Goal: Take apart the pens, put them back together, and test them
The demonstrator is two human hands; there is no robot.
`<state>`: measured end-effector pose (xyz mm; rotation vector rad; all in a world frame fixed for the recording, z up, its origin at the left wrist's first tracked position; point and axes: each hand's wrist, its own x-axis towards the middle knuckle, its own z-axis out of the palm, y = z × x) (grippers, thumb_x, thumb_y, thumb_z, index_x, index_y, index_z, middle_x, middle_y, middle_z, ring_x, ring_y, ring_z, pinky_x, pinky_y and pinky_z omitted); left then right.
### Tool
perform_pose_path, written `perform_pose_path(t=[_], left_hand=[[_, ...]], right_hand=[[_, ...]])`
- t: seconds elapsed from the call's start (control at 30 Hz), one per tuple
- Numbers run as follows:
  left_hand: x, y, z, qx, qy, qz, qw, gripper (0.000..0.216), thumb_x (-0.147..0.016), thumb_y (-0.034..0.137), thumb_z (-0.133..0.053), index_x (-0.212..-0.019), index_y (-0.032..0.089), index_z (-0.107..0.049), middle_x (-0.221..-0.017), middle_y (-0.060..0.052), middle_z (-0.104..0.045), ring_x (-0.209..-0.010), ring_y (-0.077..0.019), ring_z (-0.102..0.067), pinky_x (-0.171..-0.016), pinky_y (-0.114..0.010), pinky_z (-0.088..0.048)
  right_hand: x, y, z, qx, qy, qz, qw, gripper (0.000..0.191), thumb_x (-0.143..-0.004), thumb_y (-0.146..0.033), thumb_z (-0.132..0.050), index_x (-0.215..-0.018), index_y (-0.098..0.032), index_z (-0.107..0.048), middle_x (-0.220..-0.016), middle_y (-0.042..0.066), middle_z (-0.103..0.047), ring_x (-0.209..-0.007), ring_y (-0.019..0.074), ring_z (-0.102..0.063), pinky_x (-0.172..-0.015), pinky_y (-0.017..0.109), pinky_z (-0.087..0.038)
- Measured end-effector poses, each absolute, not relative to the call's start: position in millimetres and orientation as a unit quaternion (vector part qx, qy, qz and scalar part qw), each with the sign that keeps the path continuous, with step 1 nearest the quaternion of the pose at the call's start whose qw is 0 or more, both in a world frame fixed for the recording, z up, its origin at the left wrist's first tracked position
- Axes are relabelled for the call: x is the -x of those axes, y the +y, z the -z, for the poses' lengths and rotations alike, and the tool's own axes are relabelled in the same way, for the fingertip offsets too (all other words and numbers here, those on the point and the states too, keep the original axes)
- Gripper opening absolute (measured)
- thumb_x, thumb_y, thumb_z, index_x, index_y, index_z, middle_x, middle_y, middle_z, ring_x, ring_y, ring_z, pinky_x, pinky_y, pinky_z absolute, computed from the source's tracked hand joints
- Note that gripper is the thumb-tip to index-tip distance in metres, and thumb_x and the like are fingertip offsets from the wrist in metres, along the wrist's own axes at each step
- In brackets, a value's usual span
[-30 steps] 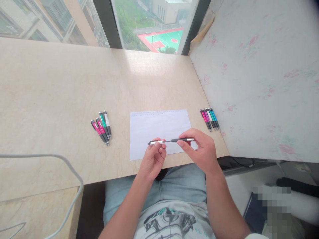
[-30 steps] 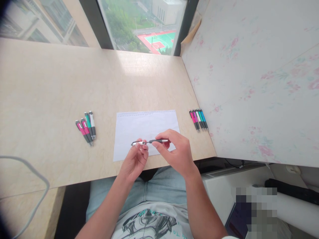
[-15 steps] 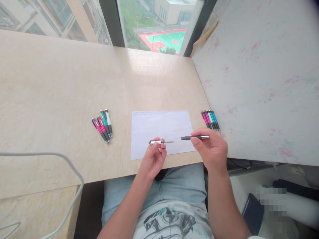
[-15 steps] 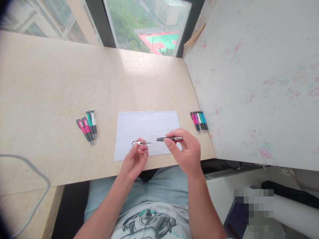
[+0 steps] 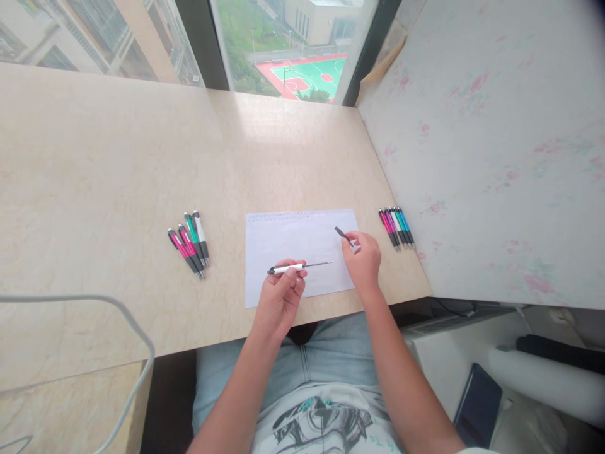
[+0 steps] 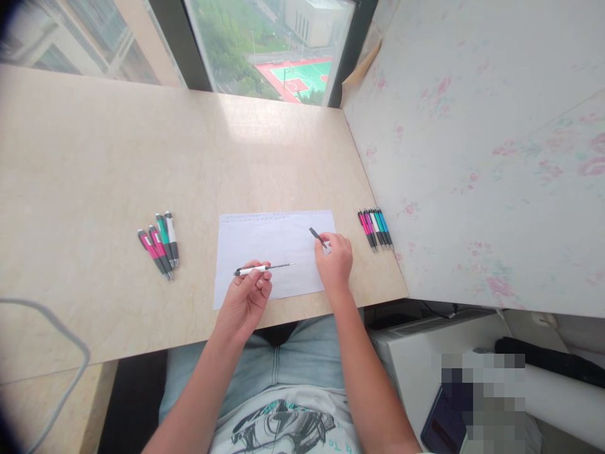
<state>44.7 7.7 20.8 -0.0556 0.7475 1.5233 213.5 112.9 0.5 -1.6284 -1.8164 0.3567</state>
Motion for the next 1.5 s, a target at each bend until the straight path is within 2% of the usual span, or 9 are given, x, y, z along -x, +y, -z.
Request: perform_pose_path(t=[0.1, 0.33, 0.5, 0.6, 0.7, 0.83, 1.17, 1.33, 1.5], left_hand=[[-45.0, 7.4, -19.4, 0.015, 0.345, -0.67, 0.657, 0.015, -0.076, 0.016, -0.076, -0.09, 0.017, -0.071, -0.096, -0.004, -0.072, -0.075, -0.0057, -0.066, -0.066, -0.01, -0.054], [-45.2, 7.5, -19.5, 0.004, 0.367, -0.662, 0.654, 0.015, -0.076, 0.018, -0.077, -0.09, 0.018, -0.071, -0.097, -0.003, -0.072, -0.075, -0.0051, -0.066, -0.066, -0.01, -0.053], [-45.3, 7.9, -17.8, -0.002, 0.381, -0.66, 0.648, 0.016, -0.076, 0.019, -0.077, -0.09, 0.019, -0.071, -0.098, -0.003, -0.072, -0.075, -0.0048, -0.066, -0.067, -0.011, -0.053], [-44.1, 7.6, -16.7, -0.013, 0.39, -0.662, 0.64, 0.015, -0.076, 0.019, -0.077, -0.09, 0.019, -0.071, -0.097, -0.003, -0.072, -0.075, -0.0051, -0.065, -0.067, -0.011, -0.052], [-42.6, 7.6, -16.4, -0.03, 0.405, -0.664, 0.628, 0.016, -0.076, 0.02, -0.077, -0.091, 0.019, -0.07, -0.096, -0.003, -0.072, -0.075, -0.0058, -0.066, -0.067, -0.012, -0.052], [-42.2, 7.8, -17.1, -0.051, 0.427, -0.667, 0.608, 0.017, -0.076, 0.022, -0.077, -0.091, 0.019, -0.069, -0.093, -0.002, -0.071, -0.076, -0.0075, -0.067, -0.068, -0.014, -0.053], [-45.9, 4.7, -18.1, -0.056, 0.446, -0.644, 0.619, 0.024, -0.081, 0.031, -0.073, -0.098, 0.016, -0.066, -0.098, -0.009, -0.074, -0.079, -0.0117, -0.071, -0.069, -0.018, -0.054], [-48.0, 6.2, -19.7, -0.037, 0.451, -0.654, 0.606, 0.023, -0.079, 0.03, -0.075, -0.095, 0.015, -0.065, -0.09, -0.007, -0.074, -0.082, -0.0133, -0.071, -0.079, -0.022, -0.056], [-38.8, 8.0, -17.9, -0.016, 0.456, -0.681, 0.573, 0.025, -0.077, 0.028, -0.077, -0.095, 0.015, -0.066, -0.089, -0.006, -0.073, -0.081, -0.0127, -0.071, -0.079, -0.022, -0.057]], right_hand=[[-203.6, 117.1, 3.3, 0.621, -0.71, -0.075, 0.322, 0.013, -0.086, -0.026, -0.057, -0.091, -0.019, -0.067, -0.088, 0.008, -0.067, -0.088, 0.0242, -0.054, -0.082, 0.038, -0.044], [-195.7, 114.9, 13.7, 0.649, -0.716, -0.065, 0.25, 0.009, -0.086, -0.026, -0.06, -0.09, -0.021, -0.067, -0.092, 0.009, -0.066, -0.093, 0.0266, -0.051, -0.072, 0.035, -0.041], [-199.3, 114.1, 6.7, 0.636, -0.719, -0.079, 0.269, 0.012, -0.086, -0.027, -0.061, -0.094, -0.02, -0.066, -0.091, 0.008, -0.066, -0.092, 0.0257, -0.053, -0.075, 0.036, -0.043], [-203.7, 106.4, -7.9, 0.597, -0.721, -0.138, 0.323, 0.015, -0.089, -0.029, -0.057, -0.096, -0.019, -0.066, -0.088, 0.006, -0.066, -0.082, 0.0212, -0.056, -0.075, 0.035, -0.046], [-207.5, 91.1, -27.1, 0.537, -0.703, -0.284, 0.369, 0.019, -0.095, -0.033, -0.05, -0.1, -0.021, -0.065, -0.093, 0.005, -0.067, -0.076, 0.0168, -0.059, -0.061, 0.029, -0.047], [-207.1, 73.2, -43.4, 0.434, -0.736, -0.402, 0.329, 0.015, -0.092, -0.029, -0.056, -0.101, -0.023, -0.065, -0.091, 0.003, -0.068, -0.076, 0.0151, -0.062, -0.06, 0.027, -0.047], [-203.8, 66.2, -37.6, 0.414, -0.785, -0.372, 0.272, 0.01, -0.088, -0.018, -0.054, -0.087, -0.021, -0.063, -0.079, 0.001, -0.063, -0.072, 0.0141, -0.057, -0.06, 0.026, -0.044], [-204.3, 65.2, -39.1, 0.422, -0.791, -0.362, 0.254, 0.01, -0.086, -0.019, -0.053, -0.084, -0.021, -0.062, -0.079, 0.001, -0.063, -0.073, 0.0149, -0.057, -0.06, 0.026, -0.044], [-209.1, 69.5, -36.2, 0.444, -0.786, -0.334, 0.271, 0.01, -0.086, -0.02, -0.052, -0.081, -0.021, -0.061, -0.077, 0.001, -0.063, -0.069, 0.0144, -0.056, -0.06, 0.026, -0.044]])
